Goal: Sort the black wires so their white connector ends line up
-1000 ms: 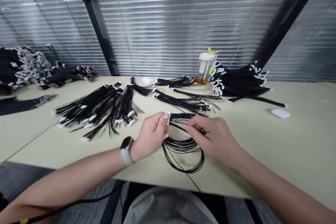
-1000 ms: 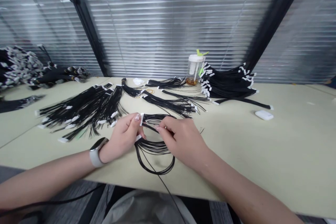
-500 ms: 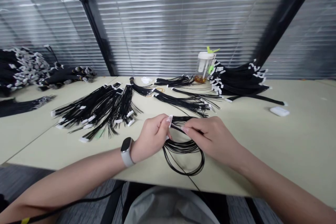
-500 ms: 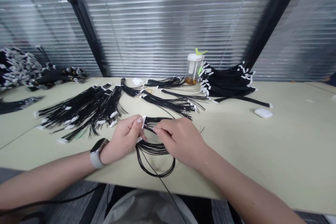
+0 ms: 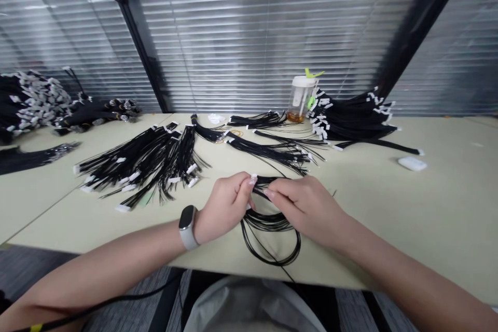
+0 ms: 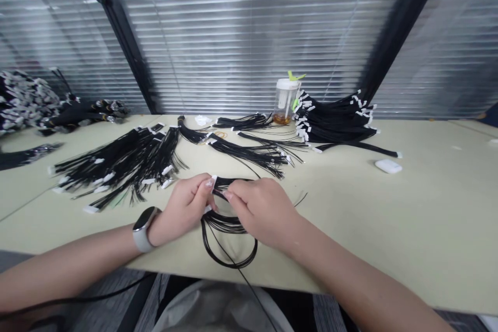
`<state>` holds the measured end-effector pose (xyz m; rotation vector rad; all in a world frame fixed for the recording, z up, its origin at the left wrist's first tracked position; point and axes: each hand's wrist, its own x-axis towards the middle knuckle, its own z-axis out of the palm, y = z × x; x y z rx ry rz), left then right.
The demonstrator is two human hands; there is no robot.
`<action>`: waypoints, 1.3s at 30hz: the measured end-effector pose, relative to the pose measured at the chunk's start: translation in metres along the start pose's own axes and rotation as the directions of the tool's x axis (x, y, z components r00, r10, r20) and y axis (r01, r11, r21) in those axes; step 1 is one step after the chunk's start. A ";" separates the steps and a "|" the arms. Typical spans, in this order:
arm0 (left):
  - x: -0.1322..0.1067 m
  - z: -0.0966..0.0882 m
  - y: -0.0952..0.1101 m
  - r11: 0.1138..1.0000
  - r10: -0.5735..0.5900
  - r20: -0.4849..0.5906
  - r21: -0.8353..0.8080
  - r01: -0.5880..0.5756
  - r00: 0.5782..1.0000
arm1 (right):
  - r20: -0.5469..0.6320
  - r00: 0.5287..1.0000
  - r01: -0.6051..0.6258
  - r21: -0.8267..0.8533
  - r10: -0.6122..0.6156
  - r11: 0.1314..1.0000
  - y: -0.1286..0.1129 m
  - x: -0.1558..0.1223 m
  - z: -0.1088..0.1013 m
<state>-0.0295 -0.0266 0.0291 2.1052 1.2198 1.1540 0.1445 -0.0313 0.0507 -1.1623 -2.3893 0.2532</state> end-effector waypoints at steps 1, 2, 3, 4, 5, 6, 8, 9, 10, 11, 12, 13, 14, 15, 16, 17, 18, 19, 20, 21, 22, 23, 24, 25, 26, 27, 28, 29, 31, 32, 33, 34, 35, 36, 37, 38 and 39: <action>0.000 0.000 0.000 1.000 -0.005 0.006 -0.003 0.005 1.000 | -0.002 1.000 0.009 -0.063 -0.009 0.998 0.000 0.000 0.003; -0.001 0.001 -0.001 1.000 -0.010 0.010 -0.004 0.010 1.000 | -0.001 1.000 0.016 -0.115 -0.016 0.993 0.000 0.000 0.005; -0.001 0.001 -0.001 1.000 -0.015 0.014 -0.006 0.015 1.000 | 0.004 1.000 0.019 -0.154 -0.019 0.988 0.000 -0.001 0.007; -0.001 0.002 -0.001 1.000 -0.022 0.015 -0.007 0.022 1.000 | 0.011 1.000 0.023 -0.178 -0.021 0.984 0.000 -0.001 0.008; -0.001 0.002 -0.001 1.000 -0.028 0.014 -0.010 0.028 1.000 | 0.015 1.000 0.027 -0.188 -0.025 0.982 0.000 -0.001 0.008; -0.001 0.002 -0.001 0.999 -0.033 0.011 -0.014 0.034 0.999 | 0.016 1.000 0.028 -0.187 -0.026 0.982 0.000 -0.001 0.007; 0.000 0.002 -0.001 0.999 -0.041 -0.003 -0.026 0.041 0.999 | 0.003 1.000 0.023 -0.145 -0.023 0.989 0.002 0.000 0.003; 0.000 0.001 -0.001 0.998 -0.043 -0.013 -0.035 0.043 0.999 | -0.009 1.000 0.017 -0.108 -0.018 0.994 0.003 0.000 0.000; 0.001 0.001 -0.001 0.998 -0.048 -0.022 -0.047 0.047 0.999 | -0.021 1.000 0.012 -0.065 -0.014 0.998 0.005 0.001 -0.003; 0.002 0.000 -0.001 0.997 -0.056 -0.028 -0.063 0.054 0.998 | -0.031 0.999 0.008 -0.024 -0.009 1.000 0.007 0.001 -0.006; 0.003 -0.001 -0.002 0.994 -0.068 -0.036 -0.087 0.065 0.997 | -0.039 0.999 0.004 0.007 -0.004 1.000 0.010 0.002 -0.008; 0.005 -0.002 -0.003 0.990 -0.086 -0.044 -0.114 0.080 0.995 | -0.049 0.999 -0.003 0.022 0.004 1.000 0.012 0.002 -0.009; 0.006 -0.003 -0.004 0.985 -0.107 -0.053 -0.142 0.098 0.993 | -0.064 0.998 -0.017 0.020 0.018 1.000 0.014 0.002 -0.010; 0.008 -0.003 -0.006 0.978 -0.134 -0.067 -0.171 0.121 0.989 | -0.079 0.996 -0.036 0.010 0.036 0.999 0.016 0.003 -0.011; 0.010 -0.004 -0.009 0.969 -0.166 -0.089 -0.198 0.146 0.982 | -0.096 0.994 -0.061 -0.002 0.061 0.998 0.017 0.003 -0.011; 0.012 -0.004 -0.011 0.959 -0.202 -0.118 -0.225 0.172 0.972 | -0.109 0.990 -0.091 -0.012 0.089 0.996 0.018 0.002 -0.012; 0.014 -0.005 -0.014 0.948 -0.239 -0.150 -0.251 0.196 0.959 | -0.113 0.986 -0.122 -0.016 0.119 0.992 0.019 0.002 -0.013; 0.016 -0.005 -0.017 0.936 -0.271 -0.185 -0.279 0.214 0.945 | -0.098 0.984 -0.148 -0.012 0.146 0.989 0.020 0.001 -0.014; 0.018 -0.005 -0.020 0.924 -0.297 -0.220 -0.310 0.222 0.929 | -0.062 0.984 -0.167 -0.003 0.166 0.986 0.020 0.000 -0.016; 0.020 -0.005 -0.024 0.913 -0.317 -0.247 -0.339 0.224 0.916 | -0.005 0.984 -0.180 0.007 0.180 0.984 0.021 -0.002 -0.017; 0.021 -0.005 -0.026 0.903 -0.332 -0.267 -0.367 0.223 0.905 | 0.064 0.981 -0.185 0.014 0.184 0.983 0.021 -0.003 -0.019; 0.022 -0.004 -0.029 0.893 -0.346 -0.283 -0.391 0.222 0.894 | 0.138 0.974 -0.182 0.016 0.178 0.983 0.022 -0.005 -0.020; 0.023 -0.004 -0.031 0.883 -0.359 -0.293 -0.413 0.222 0.886 | 0.203 0.965 -0.171 0.012 0.165 0.985 0.022 -0.006 -0.020; 0.024 -0.004 -0.033 0.874 -0.372 -0.299 -0.433 0.223 0.879 | 0.252 0.957 -0.152 0.003 0.146 0.988 0.022 -0.008 -0.020; 0.025 -0.004 -0.034 0.863 -0.385 -0.300 -0.451 0.226 0.873 | 0.283 0.951 -0.128 -0.013 0.126 0.992 0.023 -0.008 -0.020; 0.025 -0.004 -0.035 0.852 -0.398 -0.297 -0.472 0.229 0.868 | 0.302 0.946 -0.111 -0.038 0.117 0.993 0.024 -0.008 -0.019; 0.026 -0.003 -0.035 0.837 -0.412 -0.292 -0.495 0.233 0.863 | 0.300 0.945 -0.111 -0.073 0.128 0.991 0.025 -0.008 -0.018; 0.026 -0.003 -0.035 0.820 -0.428 -0.283 -0.520 0.237 0.858 | 0.272 0.950 -0.129 -0.112 0.155 0.985 0.027 -0.007 -0.017; 0.027 -0.003 -0.035 0.782 -0.463 -0.267 -0.572 0.248 0.845 | 0.126 0.964 -0.215 -0.141 0.233 0.966 0.031 -0.004 -0.018; 0.027 -0.002 -0.034 0.764 -0.481 -0.259 -0.593 0.255 0.837 | 0.015 0.963 -0.265 -0.106 0.268 0.958 0.033 -0.003 -0.019; 0.028 -0.002 -0.033 0.749 -0.498 -0.254 -0.607 0.264 0.829 | -0.100 0.951 -0.296 -0.031 0.292 0.955 0.034 -0.002 -0.021; 0.028 -0.002 -0.032 0.740 -0.511 -0.248 -0.615 0.274 0.823 | -0.209 0.929 -0.297 0.079 0.307 0.952 0.034 -0.002 -0.022; 0.028 -0.001 -0.031 0.736 -0.520 -0.246 -0.615 0.283 0.818 | -0.303 0.896 -0.271 0.201 0.323 0.941 0.034 -0.002 -0.023; 0.028 -0.001 -0.031 0.737 -0.524 -0.246 -0.610 0.290 0.815 | -0.390 0.857 -0.216 0.321 0.337 0.922 0.032 -0.004 -0.024; 0.028 -0.001 -0.030 0.744 -0.522 -0.247 -0.600 0.294 0.816 | -0.462 0.818 -0.133 0.427 0.343 0.894 0.030 -0.005 -0.024; 0.027 -0.002 -0.029 0.757 -0.513 -0.252 -0.583 0.294 0.821 | -0.504 0.795 -0.042 0.511 0.338 0.859 0.028 -0.007 -0.024; 0.027 -0.002 -0.028 0.778 -0.493 -0.257 -0.557 0.290 0.831 | -0.511 0.796 0.033 0.572 0.324 0.820 0.025 -0.009 -0.023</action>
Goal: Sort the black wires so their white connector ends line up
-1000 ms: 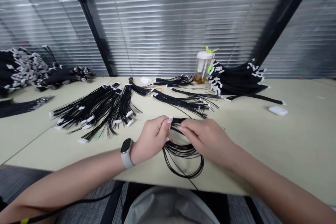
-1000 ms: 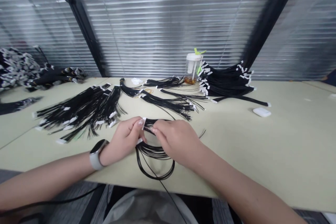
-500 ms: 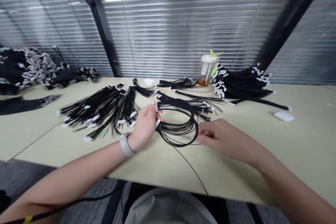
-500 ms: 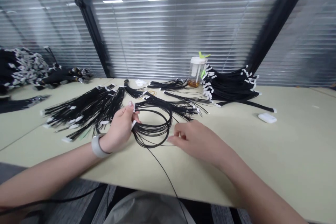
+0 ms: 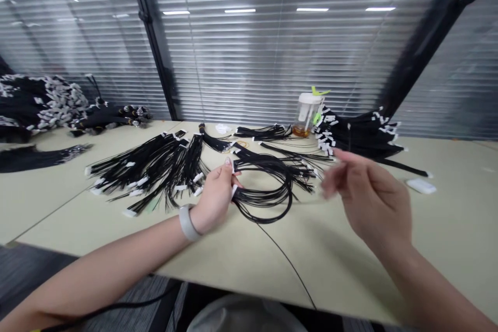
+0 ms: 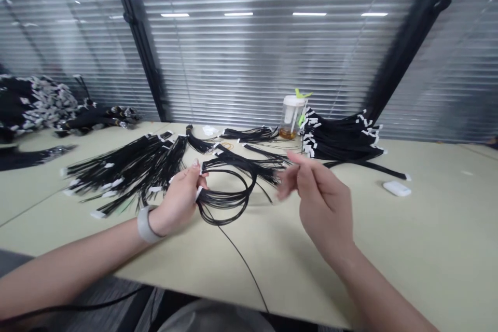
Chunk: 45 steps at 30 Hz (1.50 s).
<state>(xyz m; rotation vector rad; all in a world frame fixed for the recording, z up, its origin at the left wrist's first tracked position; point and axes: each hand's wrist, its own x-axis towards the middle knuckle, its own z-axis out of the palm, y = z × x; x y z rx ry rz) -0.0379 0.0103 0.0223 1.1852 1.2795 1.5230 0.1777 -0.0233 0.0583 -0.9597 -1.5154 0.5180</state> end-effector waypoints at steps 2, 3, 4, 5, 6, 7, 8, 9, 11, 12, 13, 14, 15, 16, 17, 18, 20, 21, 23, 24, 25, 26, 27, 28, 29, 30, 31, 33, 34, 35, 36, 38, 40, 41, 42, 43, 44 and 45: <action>-0.003 -0.001 0.002 0.994 0.062 0.039 0.089 -0.065 0.997 | 0.119 0.993 -0.010 0.110 -0.003 0.994 -0.001 -0.005 0.003; -0.005 -0.002 0.004 0.984 0.095 0.070 0.142 -0.104 0.993 | 0.196 0.981 -0.023 0.119 0.000 0.993 -0.001 -0.007 0.004; -0.007 -0.003 0.005 0.972 0.125 0.107 0.188 -0.143 0.986 | 0.259 0.966 -0.028 0.085 0.005 0.996 -0.001 -0.008 0.006; -0.010 -0.004 0.006 0.959 0.146 0.144 0.221 -0.175 0.979 | 0.294 0.956 -0.013 0.021 0.006 1.000 -0.001 -0.009 0.008; -0.012 -0.004 0.007 0.949 0.161 0.179 0.240 -0.202 0.971 | 0.308 0.951 0.018 -0.059 0.001 0.998 0.000 -0.009 0.009; -0.014 -0.005 0.008 0.942 0.176 0.209 0.249 -0.227 0.962 | 0.320 0.947 0.057 -0.143 -0.008 0.988 0.000 -0.009 0.010; -0.016 -0.005 0.009 0.934 0.194 0.239 0.251 -0.254 0.951 | 0.337 0.941 0.093 -0.222 -0.013 0.971 0.000 -0.008 0.011; -0.018 -0.005 0.010 0.926 0.215 0.269 0.251 -0.284 0.939 | 0.358 0.934 0.123 -0.286 -0.013 0.950 -0.001 -0.008 0.012; -0.021 -0.005 0.011 0.906 0.257 0.332 0.244 -0.346 0.908 | 0.388 0.921 0.166 -0.348 -0.019 0.923 -0.001 -0.009 0.014; -0.022 -0.005 0.012 0.897 0.274 0.363 0.237 -0.373 0.890 | 0.397 0.917 0.181 -0.365 -0.023 0.913 -0.001 -0.010 0.016; -0.023 -0.005 0.012 0.890 0.289 0.390 0.229 -0.396 0.874 | 0.400 0.916 0.197 -0.385 -0.029 0.902 -0.002 -0.011 0.017; -0.024 -0.005 0.013 0.882 0.302 0.410 0.222 -0.415 0.861 | 0.400 0.915 0.216 -0.405 -0.040 0.889 -0.002 -0.013 0.019; -0.025 -0.005 0.013 0.874 0.314 0.423 0.221 -0.433 0.850 | 0.405 0.912 0.241 -0.419 -0.057 0.875 -0.002 -0.015 0.020; -0.026 -0.005 0.014 0.866 0.323 0.430 0.226 -0.447 0.843 | 0.412 0.907 0.271 -0.429 -0.080 0.862 -0.002 -0.016 0.022; -0.026 -0.005 0.014 0.857 0.329 0.434 0.236 -0.458 0.839 | 0.421 0.901 0.303 -0.431 -0.107 0.850 -0.001 -0.017 0.024; -0.027 -0.004 0.014 0.849 0.330 0.439 0.249 -0.466 0.836 | 0.428 0.894 0.331 -0.429 -0.134 0.840 -0.001 -0.018 0.025; -0.029 -0.004 0.014 0.839 0.320 0.463 0.267 -0.474 0.826 | 0.433 0.884 0.374 -0.430 -0.176 0.822 -0.001 -0.019 0.028; -0.030 -0.004 0.013 0.837 0.311 0.485 0.268 -0.477 0.818 | 0.431 0.882 0.387 -0.438 -0.188 0.812 0.000 -0.020 0.029; -0.032 -0.003 0.012 0.839 0.290 0.530 0.259 -0.478 0.797 | 0.438 0.875 0.415 -0.459 -0.206 0.786 0.001 -0.020 0.030; -0.032 -0.003 0.012 0.841 0.280 0.546 0.258 -0.476 0.790 | 0.445 0.869 0.431 -0.470 -0.214 0.770 0.002 -0.020 0.031; -0.032 -0.003 0.012 0.840 0.274 0.554 0.260 -0.476 0.786 | 0.455 0.861 0.450 -0.475 -0.227 0.756 0.002 -0.020 0.030; -0.033 -0.003 0.012 0.838 0.271 0.554 0.267 -0.476 0.787 | 0.466 0.852 0.470 -0.476 -0.240 0.744 0.002 -0.020 0.030; -0.032 -0.003 0.011 0.834 0.273 0.547 0.275 -0.478 0.791 | 0.473 0.844 0.487 -0.473 -0.255 0.734 0.003 -0.020 0.029; -0.032 -0.003 0.011 0.830 0.276 0.538 0.284 -0.479 0.797 | 0.476 0.838 0.500 -0.470 -0.268 0.728 0.003 -0.020 0.029; -0.032 -0.003 0.011 0.828 0.277 0.528 0.292 -0.479 0.802 | 0.478 0.833 0.510 -0.466 -0.279 0.723 0.003 -0.020 0.028; -0.032 -0.003 0.011 0.828 0.276 0.522 0.297 -0.475 0.807 | 0.478 0.830 0.518 -0.465 -0.289 0.718 0.003 -0.020 0.028; -0.032 -0.003 0.011 0.831 0.271 0.520 0.299 -0.470 0.810 | 0.480 0.826 0.525 -0.466 -0.294 0.712 0.003 -0.020 0.028; -0.031 -0.003 0.011 0.837 0.254 0.529 0.300 -0.458 0.810 | 0.492 0.817 0.539 -0.470 -0.299 0.699 0.003 -0.020 0.028; -0.031 -0.003 0.011 0.840 0.246 0.534 0.299 -0.453 0.809 | 0.497 0.814 0.545 -0.475 -0.301 0.691 0.003 -0.020 0.028; -0.031 -0.003 0.011 0.841 0.241 0.538 0.300 -0.450 0.808 | 0.498 0.812 0.550 -0.480 -0.304 0.683 0.003 -0.021 0.029; -0.032 -0.003 0.011 0.840 0.239 0.539 0.302 -0.451 0.808 | 0.498 0.811 0.554 -0.487 -0.306 0.676 0.003 -0.021 0.029; -0.032 -0.003 0.011 0.832 0.242 0.534 0.315 -0.456 0.810 | 0.495 0.809 0.563 -0.502 -0.317 0.656 0.003 -0.022 0.029; -0.031 -0.003 0.011 0.823 0.245 0.527 0.330 -0.462 0.814 | 0.498 0.804 0.576 -0.515 -0.325 0.635 0.003 -0.022 0.029; -0.031 -0.003 0.011 0.821 0.245 0.525 0.335 -0.463 0.815 | 0.501 0.801 0.582 -0.523 -0.328 0.623 0.003 -0.022 0.029; -0.031 -0.003 0.011 0.820 0.243 0.524 0.338 -0.461 0.817 | 0.505 0.798 0.588 -0.531 -0.329 0.610 0.003 -0.023 0.029; -0.031 -0.003 0.011 0.821 0.240 0.524 0.341 -0.459 0.818 | 0.511 0.795 0.593 -0.539 -0.327 0.598 0.003 -0.023 0.029; -0.031 -0.003 0.010 0.821 0.236 0.524 0.343 -0.456 0.818 | 0.520 0.791 0.597 -0.544 -0.322 0.590 0.002 -0.023 0.029; -0.031 -0.002 0.010 0.822 0.230 0.524 0.347 -0.453 0.820 | 0.532 0.786 0.602 -0.541 -0.315 0.587 0.002 -0.023 0.030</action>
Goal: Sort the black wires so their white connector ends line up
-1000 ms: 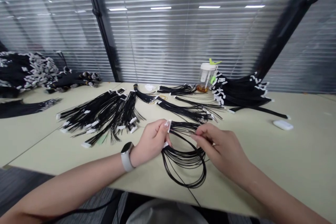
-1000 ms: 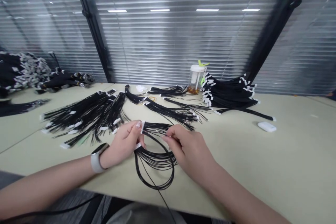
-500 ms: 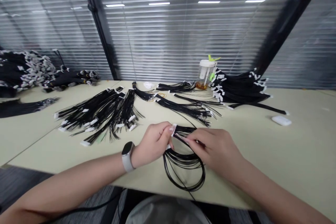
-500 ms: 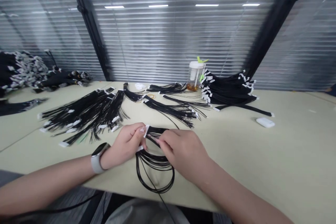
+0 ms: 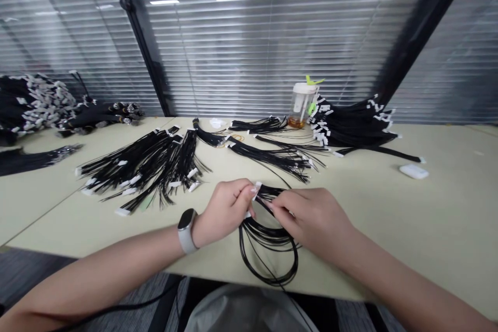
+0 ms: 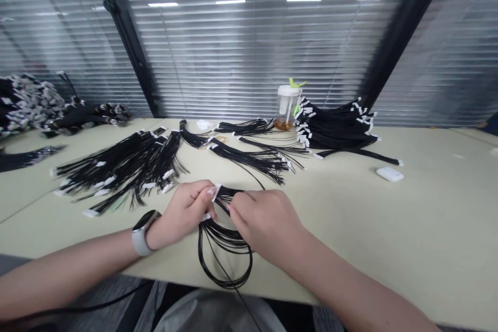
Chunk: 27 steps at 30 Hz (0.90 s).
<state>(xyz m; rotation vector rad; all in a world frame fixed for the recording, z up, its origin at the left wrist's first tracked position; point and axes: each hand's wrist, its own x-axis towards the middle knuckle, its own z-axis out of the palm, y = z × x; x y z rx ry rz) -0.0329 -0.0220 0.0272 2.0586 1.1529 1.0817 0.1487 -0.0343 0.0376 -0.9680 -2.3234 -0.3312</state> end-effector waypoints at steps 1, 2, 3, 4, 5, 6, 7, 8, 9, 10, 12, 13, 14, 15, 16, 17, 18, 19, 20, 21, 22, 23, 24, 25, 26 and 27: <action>0.000 0.000 0.000 1.000 -0.008 0.004 0.000 0.008 1.000 | 0.015 1.000 0.005 0.006 -0.005 1.000 0.000 0.000 0.000; 0.000 0.001 0.000 1.000 -0.016 0.010 -0.002 0.016 1.000 | 0.029 1.000 0.012 0.019 -0.013 1.000 0.000 0.000 0.000; 0.000 0.001 0.000 1.000 -0.023 0.015 -0.004 0.023 1.000 | 0.040 0.999 0.018 0.031 -0.019 0.999 -0.001 0.001 -0.001; 0.000 0.001 0.000 1.000 -0.028 0.020 -0.006 0.028 0.999 | 0.049 0.999 0.020 0.040 -0.022 0.999 -0.001 0.001 -0.001; 0.000 0.001 0.000 1.000 -0.030 0.024 -0.008 0.030 0.999 | 0.056 0.998 0.021 0.044 -0.023 0.999 0.000 0.001 -0.002; 0.001 0.000 0.000 1.000 -0.030 0.026 -0.007 0.030 0.999 | 0.059 0.998 0.020 0.043 -0.022 0.999 0.000 0.000 -0.003; 0.001 0.000 0.001 1.000 -0.029 0.023 -0.004 0.029 0.999 | 0.059 0.998 0.018 0.043 -0.020 0.999 0.000 0.000 -0.003; 0.001 0.000 0.002 1.000 -0.027 0.018 -0.002 0.027 0.999 | 0.058 0.998 0.016 0.047 -0.019 0.999 0.001 0.000 -0.004; 0.001 -0.001 0.002 1.000 -0.027 0.013 -0.003 0.027 1.000 | 0.058 0.998 0.017 0.056 -0.020 0.998 0.002 0.000 -0.004; 0.002 -0.001 0.003 1.000 -0.028 0.011 -0.008 0.028 1.000 | 0.060 0.998 0.019 0.067 -0.023 0.998 0.002 0.001 -0.005; 0.002 -0.002 0.004 0.999 -0.031 0.013 -0.023 0.031 0.999 | 0.066 0.997 0.022 0.079 -0.028 0.997 0.003 0.001 -0.004; 0.002 -0.002 0.004 0.999 -0.033 0.018 -0.032 0.033 0.999 | 0.069 0.997 0.023 0.078 -0.028 0.997 0.002 0.001 -0.004; 0.002 -0.002 0.004 0.998 -0.036 0.028 -0.041 0.037 0.999 | 0.068 0.997 0.023 0.072 -0.028 0.997 0.002 0.001 -0.004; 0.003 -0.002 0.004 0.998 -0.040 0.039 -0.050 0.042 0.998 | 0.064 0.998 0.026 0.064 -0.030 0.998 0.002 0.001 -0.004; 0.003 -0.002 0.004 0.997 -0.044 0.050 -0.061 0.047 0.998 | 0.058 0.998 0.030 0.056 -0.033 0.998 0.001 0.002 -0.003; 0.003 -0.002 0.004 0.996 -0.047 0.060 -0.072 0.052 0.997 | 0.054 0.998 0.036 0.050 -0.039 0.998 0.000 0.002 -0.003; 0.003 -0.002 0.004 0.995 -0.049 0.070 -0.082 0.054 0.996 | 0.052 0.998 0.042 0.043 -0.044 0.998 0.000 0.002 -0.003; 0.003 -0.002 0.004 0.994 -0.049 0.076 -0.090 0.055 0.996 | 0.051 0.998 0.046 0.036 -0.048 0.998 -0.001 0.002 -0.004; 0.003 -0.002 0.004 0.994 -0.047 0.078 -0.094 0.055 0.996 | 0.051 0.997 0.049 0.030 -0.051 0.998 -0.001 0.002 -0.004; 0.003 -0.002 0.004 0.994 -0.046 0.076 -0.094 0.054 0.996 | 0.054 0.997 0.049 0.025 -0.050 0.998 -0.001 0.002 -0.005; 0.003 -0.002 0.004 0.994 -0.046 0.072 -0.092 0.053 0.996 | 0.057 0.997 0.046 0.019 -0.047 0.999 -0.001 0.002 -0.005; 0.003 -0.002 0.004 0.995 -0.047 0.069 -0.088 0.052 0.997 | 0.058 0.997 0.045 0.012 -0.046 0.999 -0.002 0.002 -0.006; 0.003 -0.003 0.005 0.995 -0.048 0.064 -0.083 0.053 0.997 | 0.058 0.997 0.047 0.004 -0.047 0.999 -0.002 0.002 -0.007; 0.003 -0.003 0.006 0.996 -0.047 0.058 -0.078 0.051 0.997 | 0.055 0.997 0.053 -0.007 -0.052 0.999 -0.002 0.002 -0.007; 0.003 -0.003 0.006 0.996 -0.045 0.053 -0.073 0.049 0.998 | 0.051 0.997 0.062 -0.022 -0.061 0.998 -0.002 0.002 -0.008; 0.003 -0.003 0.006 0.997 -0.044 0.047 -0.066 0.047 0.998 | 0.044 0.996 0.073 -0.038 -0.072 0.997 -0.002 0.002 -0.008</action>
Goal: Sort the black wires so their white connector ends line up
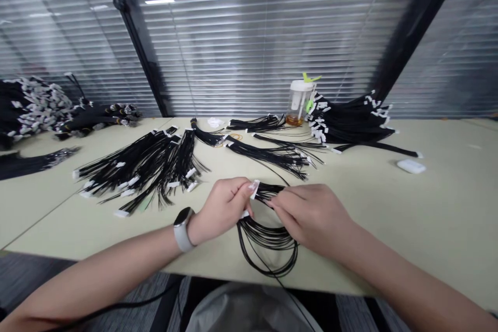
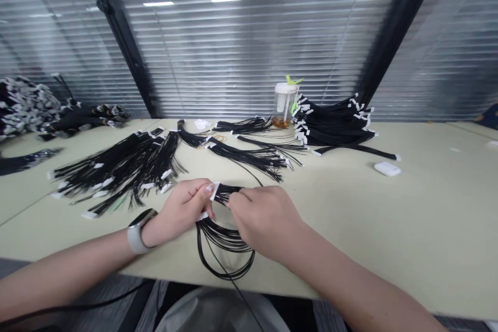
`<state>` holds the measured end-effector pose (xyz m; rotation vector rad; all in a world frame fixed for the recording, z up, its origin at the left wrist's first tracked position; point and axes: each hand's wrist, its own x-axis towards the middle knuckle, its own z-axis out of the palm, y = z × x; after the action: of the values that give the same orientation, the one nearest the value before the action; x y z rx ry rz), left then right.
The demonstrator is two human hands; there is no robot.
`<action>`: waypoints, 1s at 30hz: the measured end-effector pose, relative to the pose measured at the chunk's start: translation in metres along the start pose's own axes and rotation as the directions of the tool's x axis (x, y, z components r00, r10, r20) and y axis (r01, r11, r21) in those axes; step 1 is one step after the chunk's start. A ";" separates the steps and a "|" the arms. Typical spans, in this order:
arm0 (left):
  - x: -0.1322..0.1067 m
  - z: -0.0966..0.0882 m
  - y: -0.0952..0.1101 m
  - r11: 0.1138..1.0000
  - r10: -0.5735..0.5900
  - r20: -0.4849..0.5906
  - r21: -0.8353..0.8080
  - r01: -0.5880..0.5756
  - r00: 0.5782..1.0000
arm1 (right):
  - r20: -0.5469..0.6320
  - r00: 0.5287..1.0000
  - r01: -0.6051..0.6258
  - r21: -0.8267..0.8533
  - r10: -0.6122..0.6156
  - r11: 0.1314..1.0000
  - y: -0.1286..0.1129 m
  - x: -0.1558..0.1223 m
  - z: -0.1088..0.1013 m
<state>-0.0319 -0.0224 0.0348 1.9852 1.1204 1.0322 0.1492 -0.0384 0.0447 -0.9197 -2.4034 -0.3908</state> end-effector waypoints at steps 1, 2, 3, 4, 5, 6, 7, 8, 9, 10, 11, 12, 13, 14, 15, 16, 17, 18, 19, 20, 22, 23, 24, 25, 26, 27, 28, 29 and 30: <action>0.000 0.000 0.000 1.000 0.001 -0.006 0.009 -0.001 1.000 | -0.006 1.000 0.011 -0.016 -0.011 1.000 0.000 0.000 0.000; 0.000 0.000 0.000 1.000 0.002 -0.010 0.019 -0.001 1.000 | -0.012 1.000 0.022 -0.029 -0.022 0.999 0.000 0.000 0.001; 0.000 0.000 -0.001 1.000 0.002 -0.010 0.031 -0.002 1.000 | -0.015 0.999 0.030 -0.038 -0.031 0.999 -0.001 0.000 0.001; 0.000 0.001 -0.001 0.999 0.005 -0.006 0.043 -0.005 1.000 | -0.018 0.999 0.035 -0.040 -0.036 0.999 -0.001 0.001 0.002; -0.001 0.001 -0.002 0.998 0.011 0.000 0.057 -0.011 1.000 | -0.017 0.999 0.035 -0.038 -0.036 0.999 -0.001 0.001 0.002; -0.001 0.001 -0.004 0.997 0.023 0.004 0.072 -0.023 1.000 | -0.016 0.999 0.032 -0.033 -0.033 0.999 -0.001 0.001 0.003; -0.001 0.001 -0.005 0.995 0.038 0.007 0.088 -0.038 0.999 | -0.015 0.999 0.028 -0.028 -0.028 0.999 -0.001 0.001 0.003; -0.002 0.001 -0.006 0.993 0.054 0.006 0.104 -0.054 0.999 | -0.014 1.000 0.026 -0.025 -0.027 0.999 0.000 0.002 0.004; -0.002 0.001 -0.006 0.990 0.069 0.004 0.120 -0.069 0.998 | -0.013 1.000 0.027 -0.026 -0.027 0.999 0.000 0.002 0.004; -0.002 0.000 -0.007 0.988 0.080 -0.002 0.135 -0.079 0.997 | -0.012 0.999 0.029 -0.030 -0.030 0.999 0.000 0.002 0.004; -0.002 0.000 -0.006 0.985 0.088 -0.007 0.147 -0.086 0.996 | -0.012 0.999 0.034 -0.035 -0.035 0.999 0.000 0.002 0.003; -0.002 0.000 -0.006 0.984 0.092 -0.008 0.155 -0.089 0.996 | -0.010 0.999 0.038 -0.040 -0.038 0.998 0.000 0.002 0.003; -0.002 0.001 -0.005 0.983 0.092 -0.006 0.158 -0.090 0.996 | -0.005 0.999 0.041 -0.042 -0.041 0.998 -0.001 0.002 0.003; -0.002 0.001 -0.005 0.984 0.090 0.000 0.154 -0.089 0.996 | -0.001 0.999 0.041 -0.042 -0.042 0.998 -0.001 0.002 0.003; -0.002 0.001 -0.004 0.986 0.085 0.008 0.146 -0.085 0.996 | 0.000 0.999 0.042 -0.039 -0.042 0.998 -0.002 0.002 0.003; -0.002 0.002 -0.004 0.987 0.078 0.017 0.137 -0.080 0.997 | 0.000 0.999 0.044 -0.035 -0.044 0.998 -0.002 0.002 0.003; -0.002 0.002 -0.004 0.989 0.072 0.024 0.129 -0.075 0.997 | -0.003 0.999 0.045 -0.030 -0.045 0.999 -0.002 0.001 0.003; -0.002 0.002 -0.004 0.990 0.067 0.028 0.123 -0.070 0.997 | -0.007 0.999 0.044 -0.025 -0.045 0.999 -0.003 0.001 0.004; -0.002 0.003 -0.005 0.991 0.064 0.029 0.119 -0.067 0.998 | -0.011 0.999 0.040 -0.021 -0.040 0.999 -0.003 0.001 0.004; -0.002 0.003 -0.005 0.991 0.064 0.030 0.117 -0.067 0.997 | -0.013 0.999 0.030 -0.017 -0.030 0.999 -0.003 0.002 0.005; -0.002 0.003 -0.007 0.991 0.070 0.034 0.114 -0.073 0.997 | -0.009 1.000 0.006 -0.009 -0.006 1.000 -0.004 0.003 0.005; -0.002 0.003 -0.007 0.991 0.071 0.037 0.110 -0.075 0.997 | -0.006 1.000 -0.001 -0.005 0.001 1.000 -0.004 0.003 0.005; -0.002 0.003 -0.007 0.992 0.068 0.042 0.104 -0.072 0.997 | -0.001 1.000 -0.003 -0.001 0.003 1.000 -0.004 0.004 0.005; -0.002 0.003 -0.006 0.993 0.062 0.048 0.095 -0.066 0.997 | 0.005 1.000 -0.002 0.002 0.002 1.000 -0.004 0.005 0.005; -0.002 0.003 -0.006 0.995 0.051 0.055 0.086 -0.056 0.997 | 0.012 1.000 0.001 0.005 -0.001 1.000 -0.004 0.005 0.005; -0.002 0.003 -0.005 0.996 0.040 0.064 0.076 -0.044 0.997 | 0.020 1.000 0.000 0.009 0.000 1.000 -0.004 0.006 0.004; -0.002 0.003 -0.004 0.997 0.028 0.072 0.065 -0.033 0.997 | 0.030 1.000 -0.004 0.014 0.004 1.000 -0.004 0.006 0.004; -0.002 0.003 -0.003 0.998 0.018 0.081 0.054 -0.022 0.997 | 0.040 0.999 -0.013 0.020 0.012 1.000 -0.004 0.006 0.003; -0.001 0.003 -0.003 0.999 0.005 0.088 0.041 -0.009 0.996 | 0.050 0.998 -0.025 0.027 0.023 0.999 -0.004 0.006 0.003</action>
<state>-0.0305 -0.0229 0.0305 2.0482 1.0966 0.9232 0.1418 -0.0369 0.0450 -0.9556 -2.4341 -0.3290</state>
